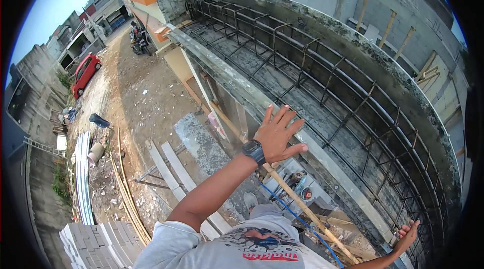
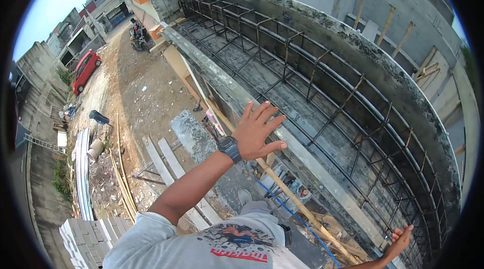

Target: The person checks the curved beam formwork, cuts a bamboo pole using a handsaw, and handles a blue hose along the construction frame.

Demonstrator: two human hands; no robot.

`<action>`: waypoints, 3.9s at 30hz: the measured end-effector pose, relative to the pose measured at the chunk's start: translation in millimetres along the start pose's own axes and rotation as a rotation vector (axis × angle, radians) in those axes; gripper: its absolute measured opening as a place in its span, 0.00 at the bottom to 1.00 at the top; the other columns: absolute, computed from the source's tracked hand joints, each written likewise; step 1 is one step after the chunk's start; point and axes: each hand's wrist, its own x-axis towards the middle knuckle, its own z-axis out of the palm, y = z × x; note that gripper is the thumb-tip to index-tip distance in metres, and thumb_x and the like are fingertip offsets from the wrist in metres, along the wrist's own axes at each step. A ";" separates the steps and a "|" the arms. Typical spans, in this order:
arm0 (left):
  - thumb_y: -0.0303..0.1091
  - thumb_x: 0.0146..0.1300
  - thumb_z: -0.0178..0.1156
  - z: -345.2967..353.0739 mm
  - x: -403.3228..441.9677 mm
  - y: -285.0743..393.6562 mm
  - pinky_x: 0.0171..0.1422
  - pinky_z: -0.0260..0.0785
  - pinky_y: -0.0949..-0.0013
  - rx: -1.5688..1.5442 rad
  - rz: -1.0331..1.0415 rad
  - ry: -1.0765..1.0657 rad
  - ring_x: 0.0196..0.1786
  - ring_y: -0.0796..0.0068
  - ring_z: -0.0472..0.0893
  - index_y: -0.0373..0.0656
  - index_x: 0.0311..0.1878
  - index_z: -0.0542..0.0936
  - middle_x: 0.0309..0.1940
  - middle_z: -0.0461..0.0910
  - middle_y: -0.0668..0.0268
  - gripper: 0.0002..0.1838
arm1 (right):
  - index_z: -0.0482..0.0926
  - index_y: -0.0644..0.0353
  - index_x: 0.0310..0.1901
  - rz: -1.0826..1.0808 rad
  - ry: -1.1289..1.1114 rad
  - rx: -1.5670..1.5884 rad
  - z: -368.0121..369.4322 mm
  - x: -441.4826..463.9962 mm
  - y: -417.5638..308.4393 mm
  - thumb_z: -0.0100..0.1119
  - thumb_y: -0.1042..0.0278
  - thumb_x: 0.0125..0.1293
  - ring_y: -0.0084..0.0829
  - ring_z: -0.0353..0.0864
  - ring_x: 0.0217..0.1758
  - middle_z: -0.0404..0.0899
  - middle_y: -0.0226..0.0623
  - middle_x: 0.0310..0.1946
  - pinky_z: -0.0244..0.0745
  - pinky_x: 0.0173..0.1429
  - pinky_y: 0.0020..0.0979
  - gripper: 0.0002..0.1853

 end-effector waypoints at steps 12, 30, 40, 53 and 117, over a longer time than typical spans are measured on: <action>0.49 0.63 0.62 -6.1 5.8 -63.8 0.78 0.40 0.41 -0.365 0.264 -0.155 0.75 0.55 0.60 0.50 0.74 0.64 0.69 0.66 0.58 0.37 | 0.76 0.65 0.61 -0.619 -0.648 0.032 389.9 -241.6 -273.6 0.63 0.51 0.68 0.35 0.82 0.50 0.83 0.46 0.46 0.74 0.55 0.34 0.29; 0.45 0.78 0.51 -28.4 -78.9 -393.9 0.51 0.74 0.67 -1.723 -0.666 -0.256 0.37 0.74 0.78 0.40 0.63 0.71 0.35 0.75 0.67 0.20 | 0.83 0.62 0.51 -0.178 -0.048 -0.666 480.4 -288.8 -277.2 0.56 0.22 0.57 0.44 0.86 0.43 0.86 0.40 0.32 0.80 0.48 0.44 0.43; 0.49 0.79 0.43 36.9 -155.6 -473.0 0.27 0.63 0.69 -1.327 -0.444 -0.415 0.18 0.79 0.63 0.39 0.44 0.77 0.16 0.64 0.73 0.22 | 0.85 0.59 0.47 -0.166 -0.034 -0.619 485.7 -273.8 -263.7 0.61 0.27 0.58 0.37 0.84 0.35 0.83 0.37 0.28 0.77 0.42 0.38 0.37; 0.45 0.77 0.42 159.8 -177.8 -611.6 0.44 0.72 0.46 -0.129 -0.100 -0.280 0.42 0.44 0.81 0.41 0.44 0.79 0.37 0.83 0.48 0.20 | 0.85 0.58 0.48 -0.210 0.008 -0.601 487.9 -275.8 -261.1 0.62 0.28 0.58 0.35 0.83 0.36 0.83 0.38 0.31 0.77 0.42 0.36 0.36; 0.32 0.53 0.76 234.5 -227.7 -597.1 0.37 0.77 0.67 -1.149 -0.935 -0.781 0.49 0.62 0.83 0.58 0.80 0.48 0.70 0.67 0.49 0.57 | 0.85 0.60 0.46 -0.202 0.038 -0.548 491.8 -275.3 -257.5 0.62 0.34 0.62 0.33 0.82 0.34 0.83 0.39 0.30 0.75 0.41 0.35 0.32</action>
